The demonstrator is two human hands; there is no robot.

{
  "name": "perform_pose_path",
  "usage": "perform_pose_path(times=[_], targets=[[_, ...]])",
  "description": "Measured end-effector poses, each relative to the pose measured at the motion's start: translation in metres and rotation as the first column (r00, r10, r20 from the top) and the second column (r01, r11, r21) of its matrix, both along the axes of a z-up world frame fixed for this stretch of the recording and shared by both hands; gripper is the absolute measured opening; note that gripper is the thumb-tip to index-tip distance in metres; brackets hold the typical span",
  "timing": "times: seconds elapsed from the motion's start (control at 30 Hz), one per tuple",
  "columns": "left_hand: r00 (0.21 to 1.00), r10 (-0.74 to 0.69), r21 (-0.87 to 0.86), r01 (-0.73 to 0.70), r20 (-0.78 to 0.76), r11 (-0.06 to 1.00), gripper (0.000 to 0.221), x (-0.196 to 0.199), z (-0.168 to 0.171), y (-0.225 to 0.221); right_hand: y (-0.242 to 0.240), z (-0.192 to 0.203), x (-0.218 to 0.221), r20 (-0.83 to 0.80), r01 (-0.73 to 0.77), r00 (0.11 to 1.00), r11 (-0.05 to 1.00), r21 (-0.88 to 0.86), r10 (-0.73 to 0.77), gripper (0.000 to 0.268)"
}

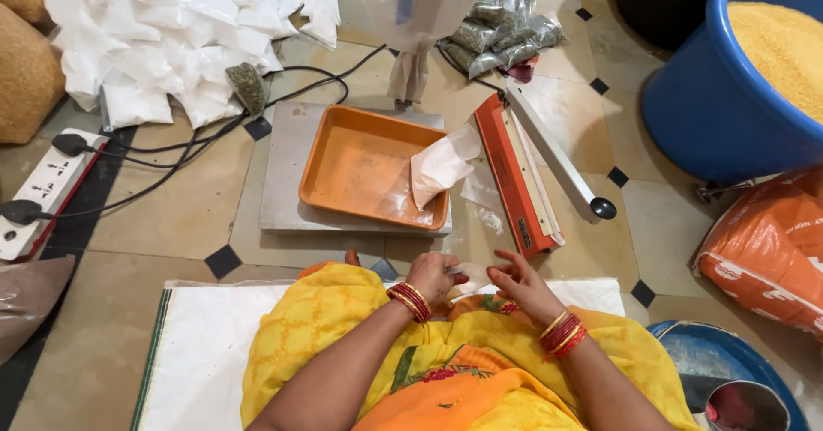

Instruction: The person fills plastic bags with white powder using a metal cup, weighs them on a digital scale, and seals the bags with an impulse sealer.

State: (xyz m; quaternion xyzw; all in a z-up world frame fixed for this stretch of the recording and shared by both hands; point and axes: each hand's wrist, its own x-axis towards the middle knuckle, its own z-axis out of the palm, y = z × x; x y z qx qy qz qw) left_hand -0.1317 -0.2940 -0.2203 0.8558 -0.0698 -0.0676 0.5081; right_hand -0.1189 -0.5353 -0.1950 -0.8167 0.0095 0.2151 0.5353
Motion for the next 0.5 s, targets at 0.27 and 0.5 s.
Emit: perform_pose_path(times=[0.27, 0.5], targets=[[0.996, 0.087, -0.087, -0.088, -0.021, 0.992, 0.027, 0.004, -0.003, 0.007, 0.001, 0.012, 0.006, -0.270, 0.004, 0.961, 0.979, 0.204, 0.052, 0.076], [0.988, 0.153, -0.278, -0.153, -0.021, 0.948, 0.013, -0.002, 0.002, 0.008, 0.017, -0.037, -0.005, -0.394, -0.061, 0.895, 0.934, 0.352, 0.207, 0.080]])
